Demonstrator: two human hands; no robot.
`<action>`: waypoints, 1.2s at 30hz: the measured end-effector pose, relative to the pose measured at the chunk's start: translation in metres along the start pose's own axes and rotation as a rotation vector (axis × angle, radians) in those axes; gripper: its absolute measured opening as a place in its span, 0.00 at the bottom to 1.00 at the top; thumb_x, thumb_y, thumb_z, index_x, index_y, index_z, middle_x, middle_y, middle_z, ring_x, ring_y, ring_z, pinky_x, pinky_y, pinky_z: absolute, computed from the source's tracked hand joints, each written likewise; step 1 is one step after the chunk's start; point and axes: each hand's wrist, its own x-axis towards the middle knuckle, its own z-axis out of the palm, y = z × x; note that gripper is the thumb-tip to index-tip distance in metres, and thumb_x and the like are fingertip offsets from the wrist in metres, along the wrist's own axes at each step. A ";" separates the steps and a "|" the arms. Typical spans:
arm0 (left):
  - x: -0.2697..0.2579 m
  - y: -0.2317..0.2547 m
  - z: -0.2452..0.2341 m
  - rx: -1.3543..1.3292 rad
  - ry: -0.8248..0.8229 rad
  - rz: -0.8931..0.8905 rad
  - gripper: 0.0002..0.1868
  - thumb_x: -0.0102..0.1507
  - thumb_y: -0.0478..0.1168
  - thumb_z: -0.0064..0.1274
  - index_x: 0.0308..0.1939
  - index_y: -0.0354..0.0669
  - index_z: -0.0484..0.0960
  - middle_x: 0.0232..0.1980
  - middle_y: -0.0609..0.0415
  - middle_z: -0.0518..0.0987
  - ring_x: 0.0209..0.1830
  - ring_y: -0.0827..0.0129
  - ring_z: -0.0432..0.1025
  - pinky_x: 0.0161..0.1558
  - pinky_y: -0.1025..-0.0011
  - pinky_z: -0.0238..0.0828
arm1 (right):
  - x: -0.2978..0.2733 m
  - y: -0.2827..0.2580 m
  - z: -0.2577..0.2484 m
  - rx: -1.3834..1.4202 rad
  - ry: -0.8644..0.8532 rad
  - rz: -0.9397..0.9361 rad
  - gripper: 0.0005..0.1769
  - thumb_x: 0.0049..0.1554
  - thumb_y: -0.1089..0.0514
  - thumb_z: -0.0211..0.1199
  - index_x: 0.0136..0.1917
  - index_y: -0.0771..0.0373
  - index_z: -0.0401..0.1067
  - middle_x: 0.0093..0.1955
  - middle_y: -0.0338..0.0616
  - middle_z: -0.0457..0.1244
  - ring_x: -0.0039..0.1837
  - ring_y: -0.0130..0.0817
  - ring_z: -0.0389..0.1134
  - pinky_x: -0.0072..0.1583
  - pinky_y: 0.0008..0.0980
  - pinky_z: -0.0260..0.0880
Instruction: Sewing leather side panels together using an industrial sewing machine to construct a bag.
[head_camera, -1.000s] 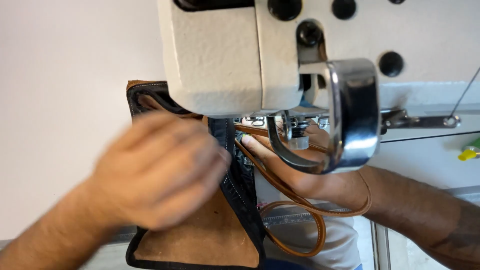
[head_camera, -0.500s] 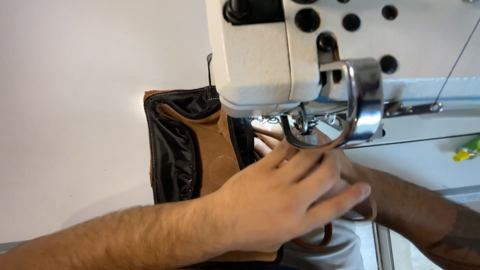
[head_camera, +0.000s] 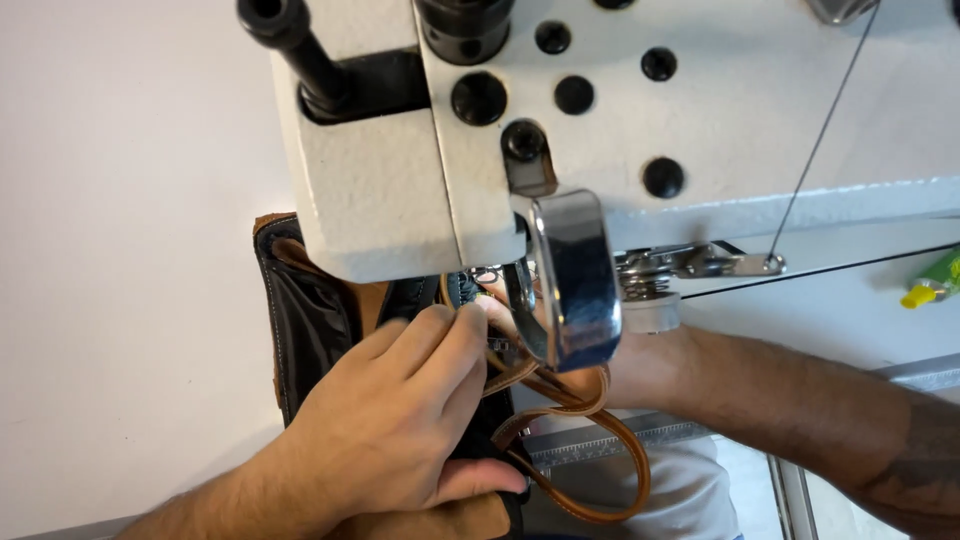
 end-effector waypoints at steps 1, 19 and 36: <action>0.000 -0.003 0.000 0.166 0.025 0.027 0.52 0.65 0.78 0.28 0.47 0.27 0.80 0.58 0.39 0.73 0.49 0.52 0.69 0.40 0.62 0.70 | 0.003 0.001 0.001 0.075 0.022 0.044 0.34 0.68 0.50 0.40 0.79 0.75 0.54 0.81 0.58 0.53 0.78 0.51 0.54 0.79 0.48 0.47; -0.032 -0.037 0.024 0.145 0.111 -0.028 0.56 0.60 0.80 0.22 0.54 0.29 0.79 0.54 0.44 0.78 0.61 0.50 0.71 0.62 0.46 0.62 | 0.023 0.010 -0.016 1.460 0.461 0.856 0.24 0.65 0.62 0.59 0.72 0.74 0.63 0.71 0.61 0.62 0.69 0.53 0.69 0.69 0.47 0.72; -0.074 -0.045 0.026 0.090 0.174 -0.026 0.55 0.61 0.79 0.25 0.43 0.24 0.83 0.54 0.39 0.80 0.65 0.46 0.70 0.70 0.39 0.57 | 0.062 0.043 -0.031 1.674 0.453 0.945 0.22 0.67 0.59 0.49 0.69 0.72 0.68 0.72 0.54 0.63 0.69 0.48 0.70 0.69 0.45 0.73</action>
